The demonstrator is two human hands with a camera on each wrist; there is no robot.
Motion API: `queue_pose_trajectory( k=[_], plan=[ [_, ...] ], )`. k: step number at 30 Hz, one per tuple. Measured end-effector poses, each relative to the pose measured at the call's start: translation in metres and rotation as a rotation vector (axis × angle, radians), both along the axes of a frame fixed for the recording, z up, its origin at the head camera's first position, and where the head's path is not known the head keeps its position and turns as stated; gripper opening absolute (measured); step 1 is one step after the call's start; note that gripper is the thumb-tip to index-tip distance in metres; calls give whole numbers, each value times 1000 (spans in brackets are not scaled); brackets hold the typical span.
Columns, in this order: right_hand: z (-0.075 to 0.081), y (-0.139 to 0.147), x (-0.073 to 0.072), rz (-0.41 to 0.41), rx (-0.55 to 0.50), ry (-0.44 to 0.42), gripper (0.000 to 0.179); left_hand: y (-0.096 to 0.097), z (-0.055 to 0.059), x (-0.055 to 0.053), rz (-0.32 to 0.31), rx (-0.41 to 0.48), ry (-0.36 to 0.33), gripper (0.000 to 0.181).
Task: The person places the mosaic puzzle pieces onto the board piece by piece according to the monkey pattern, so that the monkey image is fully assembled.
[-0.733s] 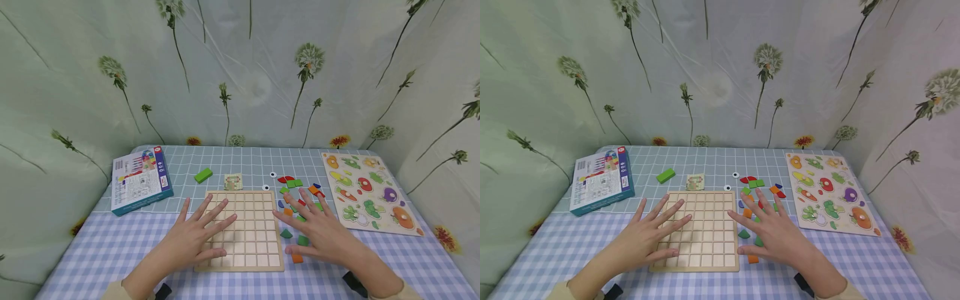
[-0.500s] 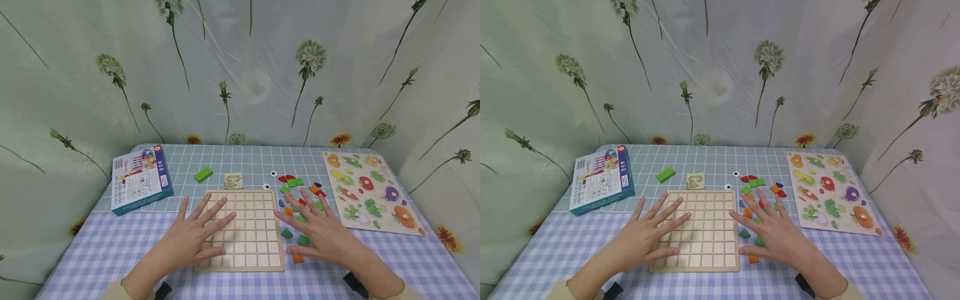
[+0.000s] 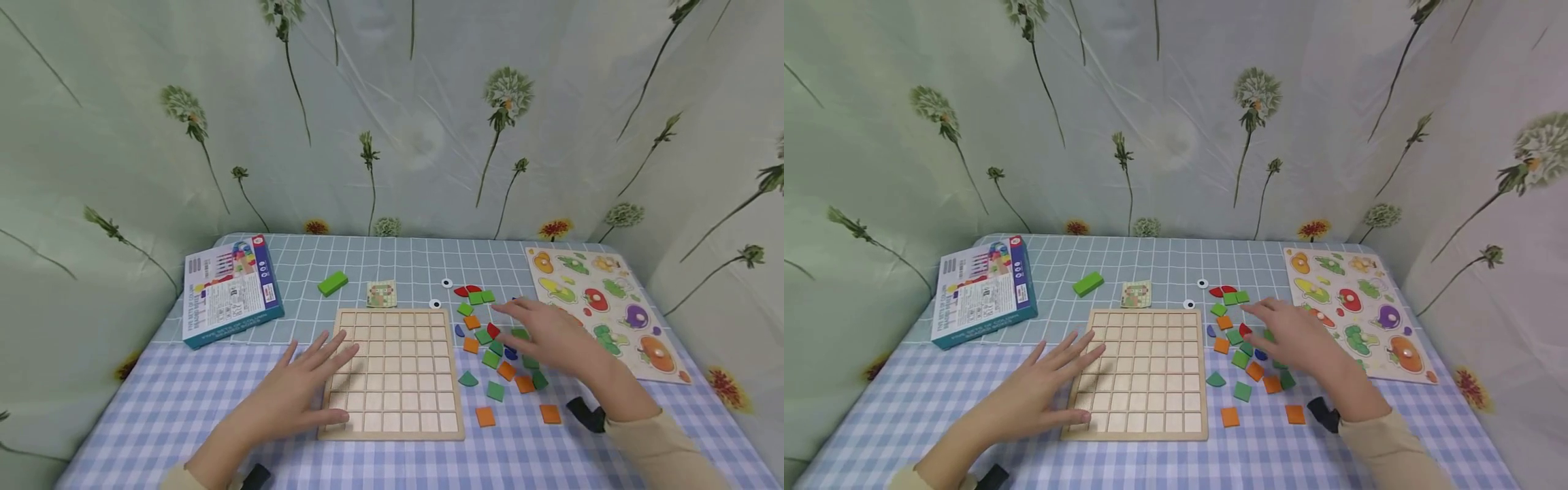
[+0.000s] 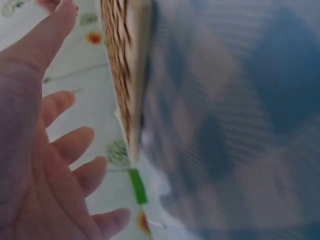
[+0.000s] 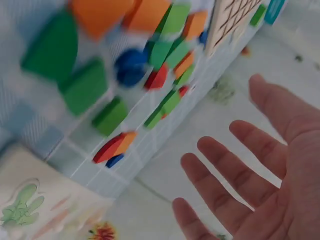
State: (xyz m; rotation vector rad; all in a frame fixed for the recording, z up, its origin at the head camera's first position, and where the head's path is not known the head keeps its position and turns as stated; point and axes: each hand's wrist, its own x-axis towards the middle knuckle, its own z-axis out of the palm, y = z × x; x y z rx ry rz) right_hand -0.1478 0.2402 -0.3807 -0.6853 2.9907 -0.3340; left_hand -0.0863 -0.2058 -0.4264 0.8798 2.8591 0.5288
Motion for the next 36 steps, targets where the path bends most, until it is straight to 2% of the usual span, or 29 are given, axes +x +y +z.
queue_pose_trajectory(
  k=[6, 10, 15, 20, 28, 36],
  plan=[
    [-6, 8, -46, -75, 8, -65, 50, -18, -9, 5, 47, 69, -165, 109],
    [-17, 10, -75, -82, -28, -172, 49, -25, -13, 6, 38, 107, -215, 109],
    [-31, 10, -96, -120, -81, -293, 49, -30, -15, 3, 29, 155, -276, 111],
    [-38, 10, -103, -119, -81, -271, 45, -32, -13, 1, 15, 183, -306, 117],
    [-40, 8, -102, -97, -37, -201, 38, -32, -12, 1, 21, 169, -303, 118],
    [-44, 9, -104, -111, -36, -193, 35, -30, -11, 1, 29, 159, -285, 117]
  ],
)
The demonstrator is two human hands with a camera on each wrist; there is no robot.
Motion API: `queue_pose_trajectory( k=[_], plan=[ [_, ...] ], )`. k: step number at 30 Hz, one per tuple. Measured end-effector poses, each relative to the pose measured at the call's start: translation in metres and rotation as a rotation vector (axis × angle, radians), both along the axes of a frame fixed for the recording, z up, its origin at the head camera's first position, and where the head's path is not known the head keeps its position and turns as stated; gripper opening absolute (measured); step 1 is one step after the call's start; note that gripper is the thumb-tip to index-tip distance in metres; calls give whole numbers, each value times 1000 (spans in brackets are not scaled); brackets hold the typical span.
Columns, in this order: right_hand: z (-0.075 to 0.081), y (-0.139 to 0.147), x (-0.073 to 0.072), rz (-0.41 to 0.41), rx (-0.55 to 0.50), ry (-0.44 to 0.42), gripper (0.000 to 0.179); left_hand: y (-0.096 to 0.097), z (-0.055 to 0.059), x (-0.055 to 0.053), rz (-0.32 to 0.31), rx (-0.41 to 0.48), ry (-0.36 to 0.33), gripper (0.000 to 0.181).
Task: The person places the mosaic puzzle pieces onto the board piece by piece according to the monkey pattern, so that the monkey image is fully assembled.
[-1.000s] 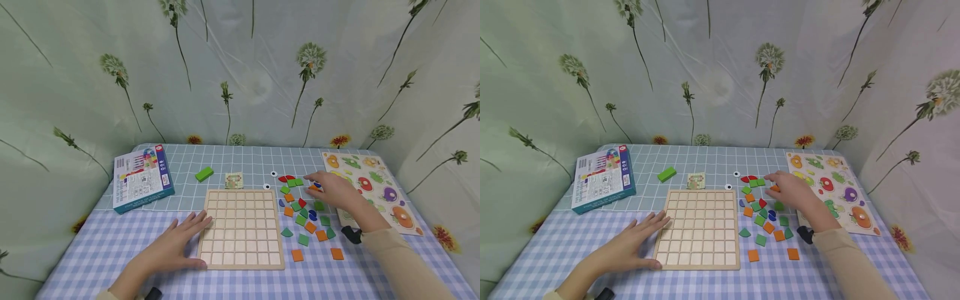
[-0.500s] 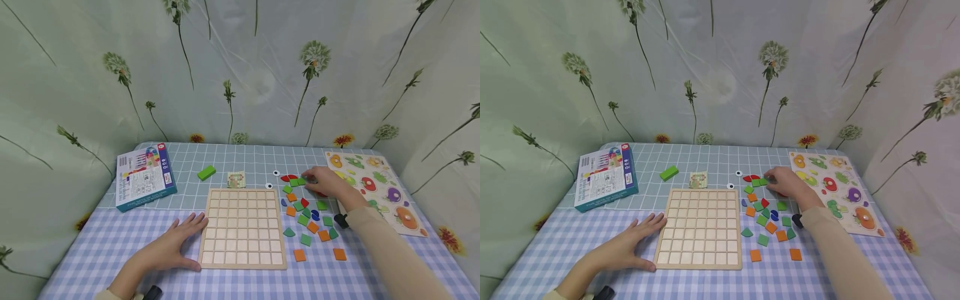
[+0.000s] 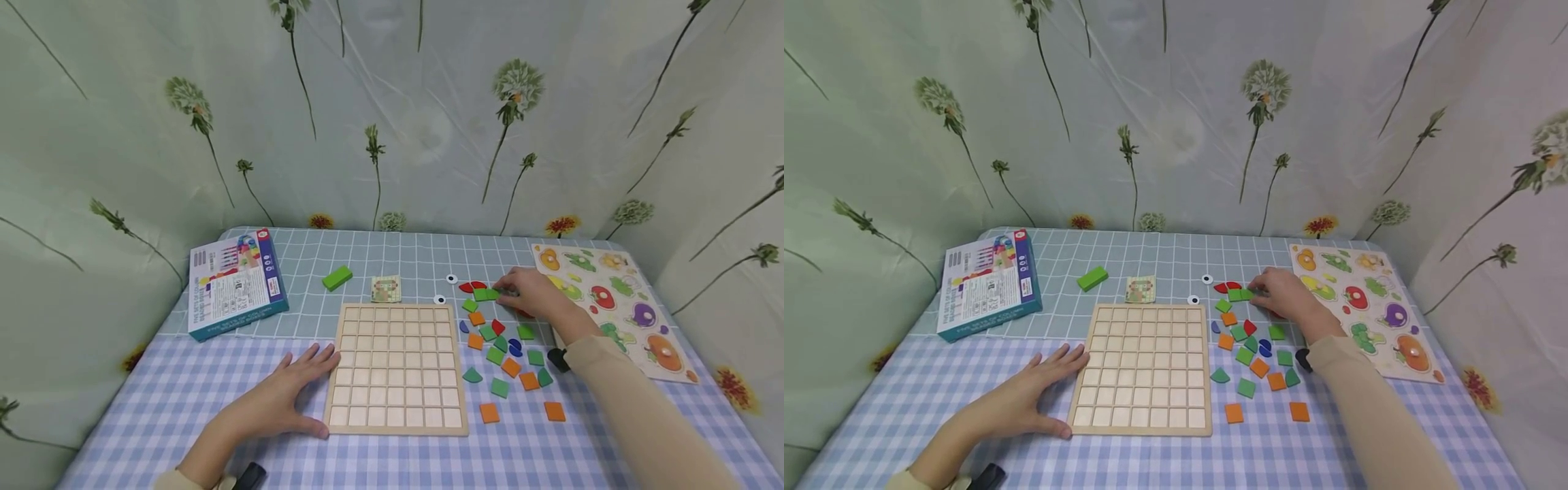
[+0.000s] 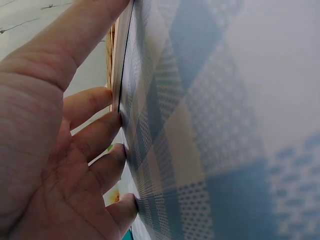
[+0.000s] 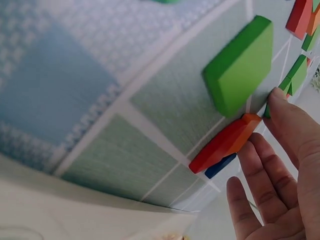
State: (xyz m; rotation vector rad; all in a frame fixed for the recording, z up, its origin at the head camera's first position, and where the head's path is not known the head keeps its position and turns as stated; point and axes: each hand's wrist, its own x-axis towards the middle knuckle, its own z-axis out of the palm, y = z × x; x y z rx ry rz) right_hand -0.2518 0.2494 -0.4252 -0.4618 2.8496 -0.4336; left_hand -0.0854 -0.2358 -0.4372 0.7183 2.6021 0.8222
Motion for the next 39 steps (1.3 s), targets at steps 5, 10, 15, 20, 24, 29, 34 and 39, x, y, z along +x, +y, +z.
queue_pose_trajectory(
  k=[5, 10, 15, 20, 24, 29, 34, 39],
  plan=[
    [0, -1, 1, -13, -10, 17, 34, 2, 2, 0, 13, -25, -8, 117],
    [1, -1, 1, -20, -21, 28, 34, 2, 3, 0, 18, -31, 3, 117],
    [1, 1, 1, -10, -25, 37, 35, 2, 3, 0, 17, -18, 5, 116],
    [0, 2, 1, 2, -20, 44, 35, 2, 1, 0, 21, -25, -3, 116],
    [-1, 1, 1, 9, -2, 44, 35, 2, 0, 0, 27, -25, -18, 117],
    [2, -2, -1, 4, 19, -5, 35, 2, 0, 1, 23, -13, -11, 116],
    [6, -3, -4, 18, 45, -35, 35, 2, -2, 2, 30, -10, -29, 116],
    [11, 1, -4, 35, 26, -21, 36, 1, -3, 0, 19, -20, -20, 116]
  ],
)
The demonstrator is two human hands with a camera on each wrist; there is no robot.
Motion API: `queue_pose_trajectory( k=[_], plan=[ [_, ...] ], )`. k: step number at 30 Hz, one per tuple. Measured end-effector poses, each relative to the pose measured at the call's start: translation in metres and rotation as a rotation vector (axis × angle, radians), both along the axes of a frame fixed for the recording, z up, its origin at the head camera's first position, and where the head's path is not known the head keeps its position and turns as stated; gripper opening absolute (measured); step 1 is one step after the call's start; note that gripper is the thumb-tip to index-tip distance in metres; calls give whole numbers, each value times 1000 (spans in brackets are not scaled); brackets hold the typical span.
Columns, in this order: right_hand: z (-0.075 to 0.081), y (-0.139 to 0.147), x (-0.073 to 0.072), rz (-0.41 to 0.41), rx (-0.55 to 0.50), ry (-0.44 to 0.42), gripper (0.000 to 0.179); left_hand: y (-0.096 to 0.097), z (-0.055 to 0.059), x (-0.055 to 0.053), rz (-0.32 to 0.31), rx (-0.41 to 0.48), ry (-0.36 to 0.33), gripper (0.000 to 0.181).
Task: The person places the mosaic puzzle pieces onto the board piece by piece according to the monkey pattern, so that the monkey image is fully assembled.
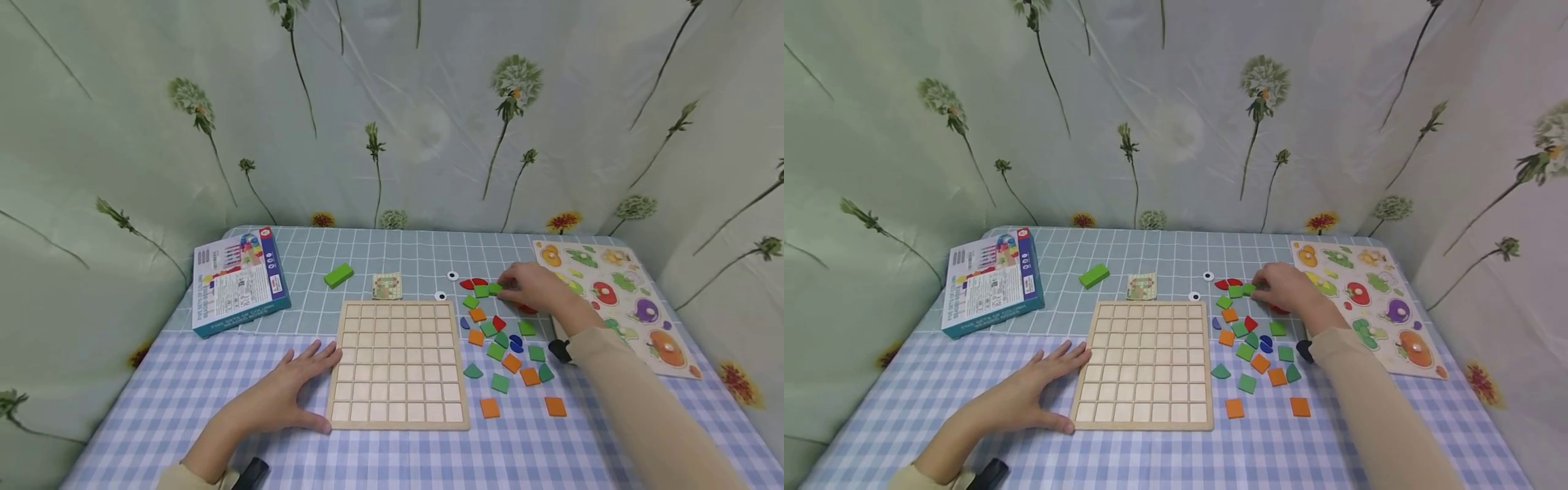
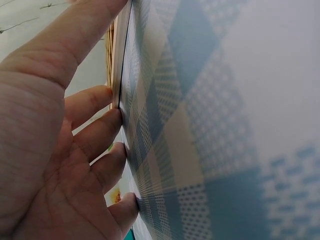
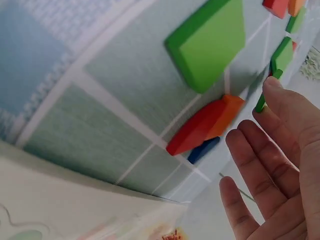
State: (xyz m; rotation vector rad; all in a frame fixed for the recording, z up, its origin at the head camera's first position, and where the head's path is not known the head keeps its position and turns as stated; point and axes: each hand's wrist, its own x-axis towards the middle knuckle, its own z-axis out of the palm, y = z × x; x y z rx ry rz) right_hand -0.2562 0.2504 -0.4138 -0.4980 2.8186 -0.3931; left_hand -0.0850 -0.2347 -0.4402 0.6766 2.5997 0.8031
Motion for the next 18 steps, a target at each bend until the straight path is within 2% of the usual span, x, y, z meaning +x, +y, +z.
queue_pose_trajectory(
  k=[6, 9, 18],
  plan=[
    [8, -8, 6, -33, -56, 1, 38, -1, -1, -2, -1, -8, 2, 117],
    [11, -18, 11, -21, -87, 16, 38, 0, -1, -2, 0, -13, 3, 117],
    [14, -60, 27, 164, -121, 121, 32, 1, 0, -2, 11, -29, -11, 117]
  ],
)
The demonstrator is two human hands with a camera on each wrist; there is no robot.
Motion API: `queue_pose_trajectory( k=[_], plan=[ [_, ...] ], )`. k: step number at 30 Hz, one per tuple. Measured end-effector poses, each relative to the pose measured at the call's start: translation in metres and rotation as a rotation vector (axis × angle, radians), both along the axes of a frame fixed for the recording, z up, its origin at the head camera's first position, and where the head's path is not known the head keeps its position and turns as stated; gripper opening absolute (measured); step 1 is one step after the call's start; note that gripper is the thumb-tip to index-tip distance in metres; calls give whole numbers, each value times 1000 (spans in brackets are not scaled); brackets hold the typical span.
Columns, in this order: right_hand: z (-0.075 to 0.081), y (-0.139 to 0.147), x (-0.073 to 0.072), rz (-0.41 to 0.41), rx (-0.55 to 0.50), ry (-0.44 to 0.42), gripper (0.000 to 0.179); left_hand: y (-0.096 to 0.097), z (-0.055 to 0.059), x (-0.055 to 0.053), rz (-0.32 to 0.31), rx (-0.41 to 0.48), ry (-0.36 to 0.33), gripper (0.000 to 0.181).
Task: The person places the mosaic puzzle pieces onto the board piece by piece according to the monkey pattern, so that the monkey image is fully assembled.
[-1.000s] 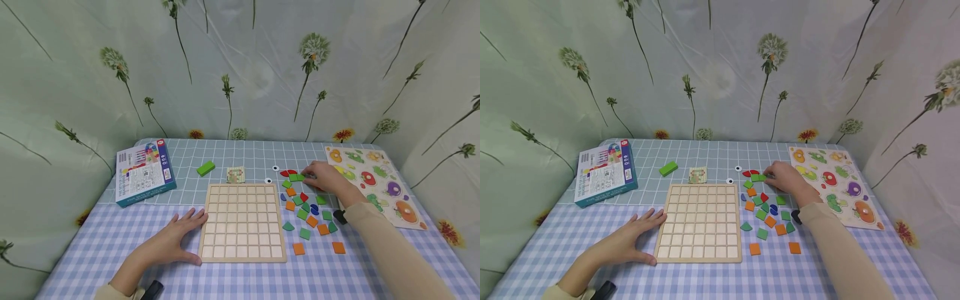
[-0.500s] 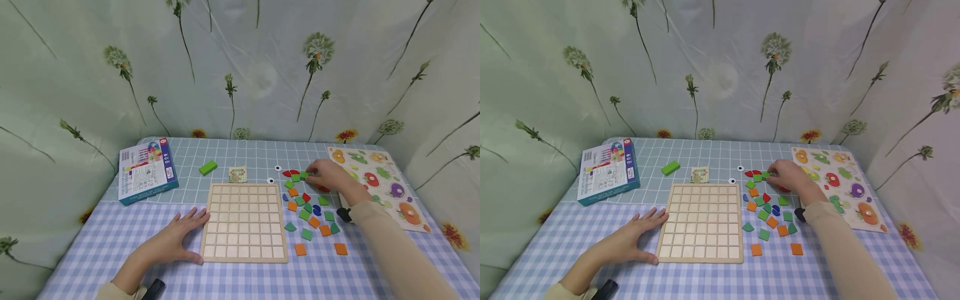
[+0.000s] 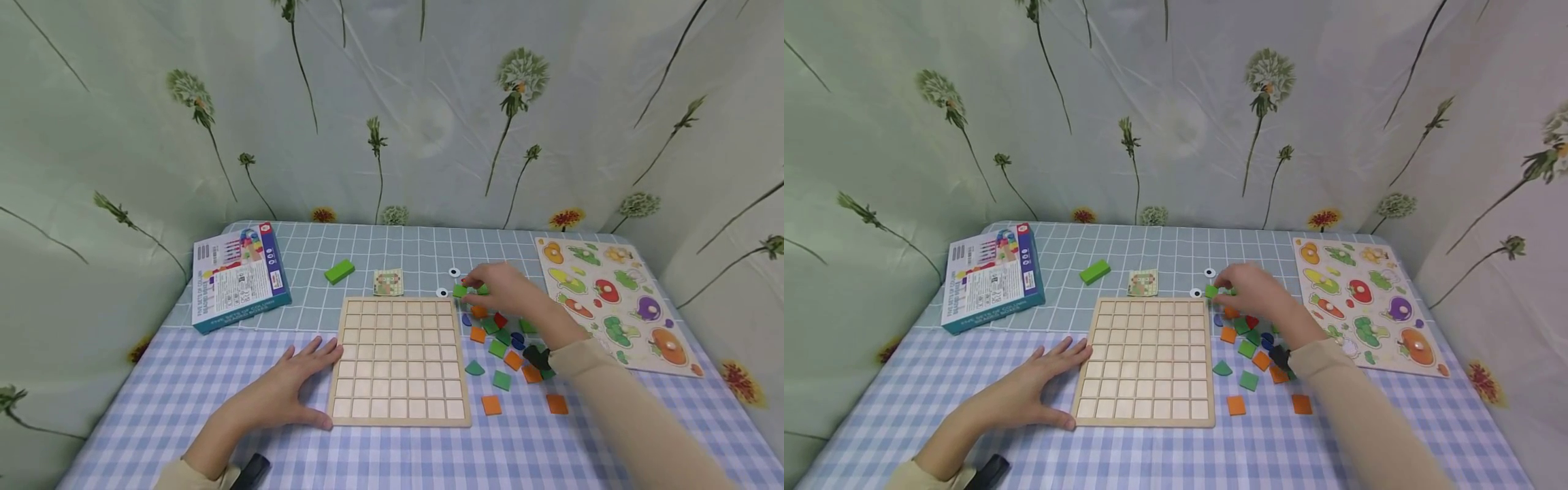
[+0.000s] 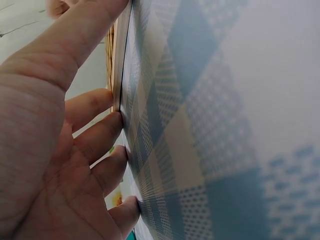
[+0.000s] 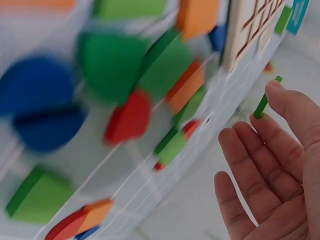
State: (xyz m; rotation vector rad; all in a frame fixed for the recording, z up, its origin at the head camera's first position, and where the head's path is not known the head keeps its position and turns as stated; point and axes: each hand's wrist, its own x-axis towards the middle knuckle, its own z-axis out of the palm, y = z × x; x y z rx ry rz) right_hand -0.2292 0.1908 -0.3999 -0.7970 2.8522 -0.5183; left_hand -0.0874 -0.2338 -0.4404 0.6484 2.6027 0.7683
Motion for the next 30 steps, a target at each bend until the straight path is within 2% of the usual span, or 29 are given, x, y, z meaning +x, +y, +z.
queue_pose_trajectory(
  k=[9, 14, 21, 26, 30],
  plan=[
    [2, -33, 13, 111, -6, -10, 30, 0, -1, -1, -11, -4, 13, 117],
    [-4, -49, 17, 135, -15, -35, 27, -1, -1, 0, -9, -7, 16, 117],
    [-10, -68, 18, 239, -15, -12, 17, 1, 1, -2, -6, -19, 14, 118],
    [-13, -72, 19, 212, 19, -2, 16, 2, 3, -3, -8, -14, 18, 117],
    [-18, -73, 22, 226, 52, 40, 17, 1, 2, 0, -9, -9, 3, 118]
  ],
)
